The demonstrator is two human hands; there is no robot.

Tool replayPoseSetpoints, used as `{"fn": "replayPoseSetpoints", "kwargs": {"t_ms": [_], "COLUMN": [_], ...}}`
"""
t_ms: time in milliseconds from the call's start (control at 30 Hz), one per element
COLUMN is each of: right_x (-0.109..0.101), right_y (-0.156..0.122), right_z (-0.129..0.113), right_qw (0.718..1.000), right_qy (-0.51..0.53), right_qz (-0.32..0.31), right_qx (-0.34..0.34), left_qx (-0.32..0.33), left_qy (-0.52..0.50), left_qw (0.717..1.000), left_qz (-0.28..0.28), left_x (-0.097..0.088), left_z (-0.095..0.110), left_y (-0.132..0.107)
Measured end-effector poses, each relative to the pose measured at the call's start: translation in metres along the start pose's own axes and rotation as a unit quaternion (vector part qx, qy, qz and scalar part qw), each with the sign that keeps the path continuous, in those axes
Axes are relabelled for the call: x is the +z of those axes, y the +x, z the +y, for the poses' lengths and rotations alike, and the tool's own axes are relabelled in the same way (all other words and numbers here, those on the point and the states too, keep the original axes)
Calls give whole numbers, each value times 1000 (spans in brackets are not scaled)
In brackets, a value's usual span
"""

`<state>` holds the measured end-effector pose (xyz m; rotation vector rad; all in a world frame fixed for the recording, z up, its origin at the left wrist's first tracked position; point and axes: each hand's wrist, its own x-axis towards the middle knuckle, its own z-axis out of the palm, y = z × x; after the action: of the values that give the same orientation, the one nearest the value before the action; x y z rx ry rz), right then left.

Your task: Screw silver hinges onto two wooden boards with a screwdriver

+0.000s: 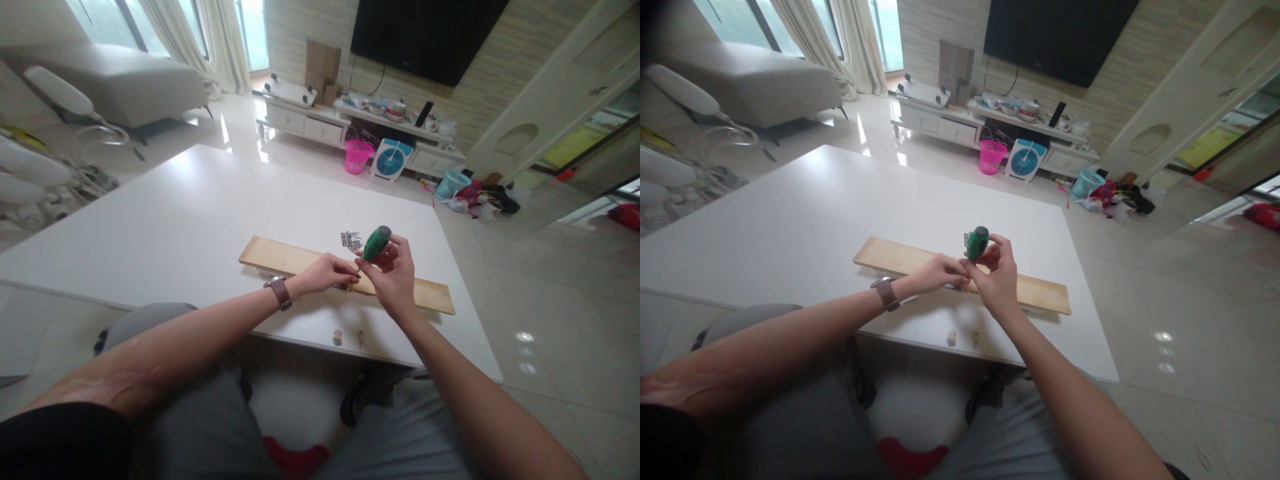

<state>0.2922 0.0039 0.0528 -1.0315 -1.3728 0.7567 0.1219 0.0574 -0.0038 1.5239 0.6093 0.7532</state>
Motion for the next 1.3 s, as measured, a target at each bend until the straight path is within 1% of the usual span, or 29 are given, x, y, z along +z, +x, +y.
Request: {"fn": "replayPoseSetpoints", "kwargs": {"t_ms": [200,333,433,500,667,733,833,933,1000,1100,1167,1300], "right_x": [-2,-2,-3,-3,-3,-3,-3,-3,-2,-1,-1,-2], "right_y": [-2,0,0,-1,-3,-2,-1,0,-1,-4,-5,-4], "right_z": [-4,-1,0,-2,-6,-4,-1,0,-2,-5,-5,-4], "right_qw": [999,999,999,999,999,998,999,1000,999,998,997,997], "right_qy": [15,-23,-27,-15,20,19,7,1,10,25,22,0], "right_qz": [-42,-19,-6,-15,-47,-47,-29,-24,-38,-57,-63,-63], "right_qx": [-19,-40,-33,-26,-20,-25,-25,-19,-19,-27,-33,-36], "left_qx": [4,3,-2,-4,2,-2,-15,-15,-9,-7,-11,-21], "left_qy": [-8,-9,-18,-24,-34,-27,-20,-16,-19,-24,-25,-31], "left_qw": [1000,1000,1000,1000,999,1000,1000,999,1000,1000,999,999], "left_qz": [6,3,15,19,-13,-9,7,23,18,-13,-22,-3], "left_x": [0,0,0,0,1,2,3,4,3,0,0,2], "left_z": [-3,1,0,-3,-4,-2,1,-1,-3,-5,-3,0], "left_y": [0,-2,-1,0,0,-1,-2,-1,0,1,0,-1]}}
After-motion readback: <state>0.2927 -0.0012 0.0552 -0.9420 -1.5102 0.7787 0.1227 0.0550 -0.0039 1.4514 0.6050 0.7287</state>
